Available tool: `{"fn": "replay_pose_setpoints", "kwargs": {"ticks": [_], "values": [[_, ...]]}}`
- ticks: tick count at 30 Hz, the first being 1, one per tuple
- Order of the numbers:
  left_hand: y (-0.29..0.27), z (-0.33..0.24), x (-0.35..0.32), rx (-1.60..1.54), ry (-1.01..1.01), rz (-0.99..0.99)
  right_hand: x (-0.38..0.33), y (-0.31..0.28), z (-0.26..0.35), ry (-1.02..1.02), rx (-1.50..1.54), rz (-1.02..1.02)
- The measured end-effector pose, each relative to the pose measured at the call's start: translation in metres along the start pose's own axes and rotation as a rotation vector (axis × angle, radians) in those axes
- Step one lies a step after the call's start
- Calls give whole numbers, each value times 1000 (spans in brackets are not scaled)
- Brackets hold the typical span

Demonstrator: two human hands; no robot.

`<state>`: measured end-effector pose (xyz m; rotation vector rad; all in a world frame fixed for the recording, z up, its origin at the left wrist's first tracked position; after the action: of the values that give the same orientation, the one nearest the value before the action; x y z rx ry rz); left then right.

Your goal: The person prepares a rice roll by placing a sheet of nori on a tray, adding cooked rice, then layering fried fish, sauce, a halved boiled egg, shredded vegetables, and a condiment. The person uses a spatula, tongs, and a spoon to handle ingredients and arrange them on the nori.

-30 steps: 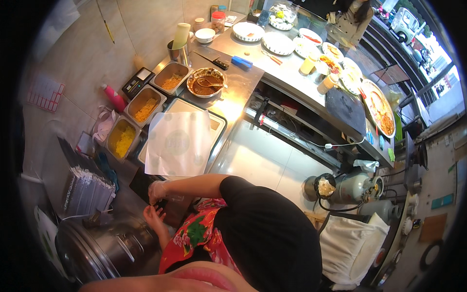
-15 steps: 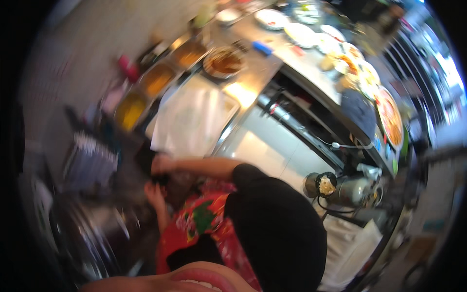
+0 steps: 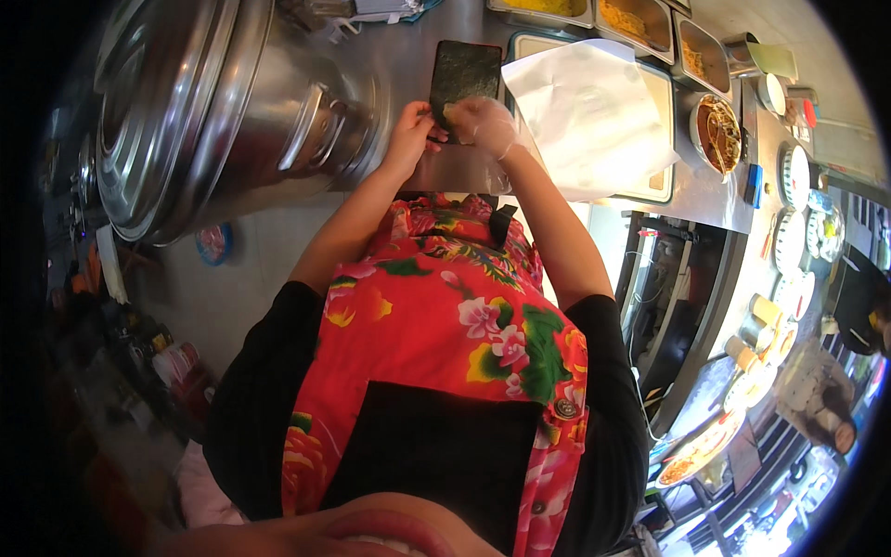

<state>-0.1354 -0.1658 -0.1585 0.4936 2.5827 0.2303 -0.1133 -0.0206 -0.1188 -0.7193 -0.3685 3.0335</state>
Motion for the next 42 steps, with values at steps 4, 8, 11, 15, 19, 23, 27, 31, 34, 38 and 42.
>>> {"fn": "replay_pose_setpoints", "kwargs": {"ticks": [4,8,11,15,19,23,27,31,34,38,42], "values": [[3,1,6,163,84,33,0,-7,-2,28,-14,106],[6,-17,2,493,309,-23,-2,-2,9,-18,-56,153],[12,-38,-6,635,554,-60,-1,0,28,-83,-308,8],[9,-27,0,798,379,-31,-23,-47,48,-144,-223,-125],[12,-42,-16,932,496,-87,-88,-161,10,-107,127,-379],[42,-50,-39,989,569,-53,-141,-195,-107,159,277,-632],[125,-35,-61,1100,689,446,-149,-182,-169,212,203,-788],[187,-21,-78,1201,868,704,-162,-191,-151,237,-10,-943],[214,-12,-81,1259,996,741,-178,-196,-136,350,-150,-907],[233,5,-76,1349,1043,751,-184,-203,-133,318,-344,-888],[238,18,-75,1453,1028,760,-162,-200,-148,195,-426,-839]]}}
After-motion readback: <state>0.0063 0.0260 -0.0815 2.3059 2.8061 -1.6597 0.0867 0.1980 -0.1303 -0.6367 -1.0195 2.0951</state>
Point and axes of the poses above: each hand's wrist, its own x-axis towards the middle knuckle, its own y-axis out of the palm, z = x × y, the point moved 9 cm from there along x, towards the middle knuckle, and after that the axes turned 2 degrees about z, right-handed, at the moved point
